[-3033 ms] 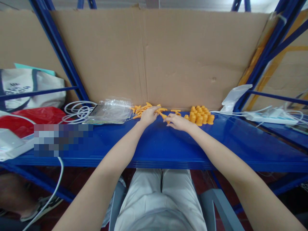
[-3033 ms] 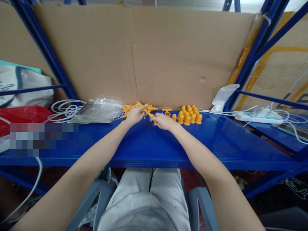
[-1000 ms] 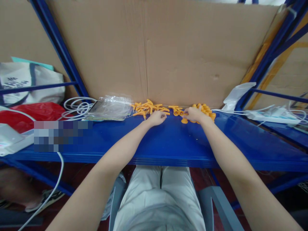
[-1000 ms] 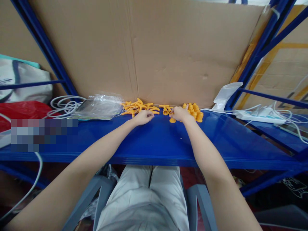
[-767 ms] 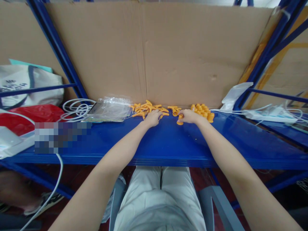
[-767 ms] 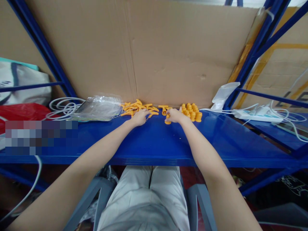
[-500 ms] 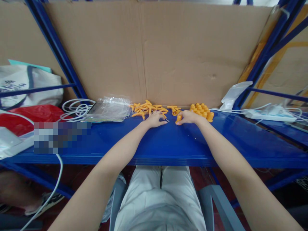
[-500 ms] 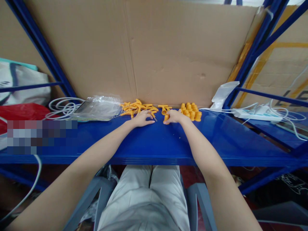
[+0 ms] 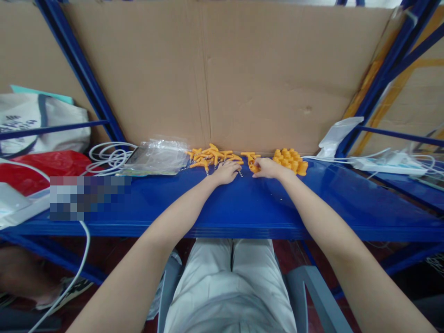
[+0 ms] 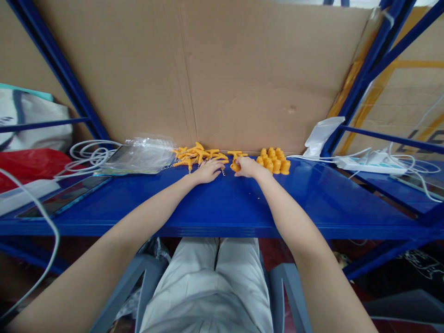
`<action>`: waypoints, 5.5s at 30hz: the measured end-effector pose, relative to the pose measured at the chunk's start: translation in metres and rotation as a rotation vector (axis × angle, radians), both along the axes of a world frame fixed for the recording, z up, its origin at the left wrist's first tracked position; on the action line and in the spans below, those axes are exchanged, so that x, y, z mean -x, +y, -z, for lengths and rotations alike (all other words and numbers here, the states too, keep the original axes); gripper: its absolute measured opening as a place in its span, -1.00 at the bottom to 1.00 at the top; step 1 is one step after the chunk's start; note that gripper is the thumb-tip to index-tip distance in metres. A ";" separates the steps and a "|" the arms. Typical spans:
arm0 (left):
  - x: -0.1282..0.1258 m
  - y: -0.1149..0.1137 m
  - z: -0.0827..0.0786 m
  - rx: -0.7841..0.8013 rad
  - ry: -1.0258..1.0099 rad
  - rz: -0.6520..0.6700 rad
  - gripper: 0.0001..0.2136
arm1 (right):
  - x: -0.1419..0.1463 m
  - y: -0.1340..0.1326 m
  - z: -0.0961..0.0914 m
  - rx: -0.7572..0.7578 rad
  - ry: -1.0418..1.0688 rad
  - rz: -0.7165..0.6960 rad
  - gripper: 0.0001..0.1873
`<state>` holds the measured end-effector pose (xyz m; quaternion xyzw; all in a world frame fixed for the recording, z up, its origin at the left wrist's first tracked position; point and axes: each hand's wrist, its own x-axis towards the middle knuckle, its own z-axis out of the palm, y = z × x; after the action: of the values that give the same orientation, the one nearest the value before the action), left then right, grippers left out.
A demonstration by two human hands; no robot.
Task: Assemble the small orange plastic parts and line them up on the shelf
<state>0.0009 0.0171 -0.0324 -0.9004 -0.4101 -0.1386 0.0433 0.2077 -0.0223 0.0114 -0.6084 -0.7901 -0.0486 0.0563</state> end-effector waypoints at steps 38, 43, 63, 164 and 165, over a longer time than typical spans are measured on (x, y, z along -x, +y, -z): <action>0.021 -0.005 -0.027 0.170 0.042 -0.336 -0.62 | 0.007 -0.002 0.014 -0.066 0.023 -0.017 -0.58; 0.018 -0.007 -0.028 0.173 0.066 -0.314 -0.67 | 0.009 0.004 0.019 -0.083 0.036 -0.144 -0.67; 0.017 -0.008 -0.027 0.150 0.047 -0.299 -0.69 | 0.004 0.000 0.014 -0.161 -0.008 -0.023 -0.63; 0.016 -0.013 -0.024 -0.027 -0.193 -0.236 -0.64 | -0.011 0.006 0.011 0.360 1.112 -0.122 -0.59; 0.016 -0.013 -0.023 -0.035 -0.194 -0.233 -0.63 | -0.010 0.006 0.011 0.372 1.105 -0.094 -0.51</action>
<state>-0.0153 0.0040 -0.0090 -0.8281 -0.5117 -0.2261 0.0349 0.2180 -0.0166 0.0005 -0.5077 -0.6649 0.4179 0.3543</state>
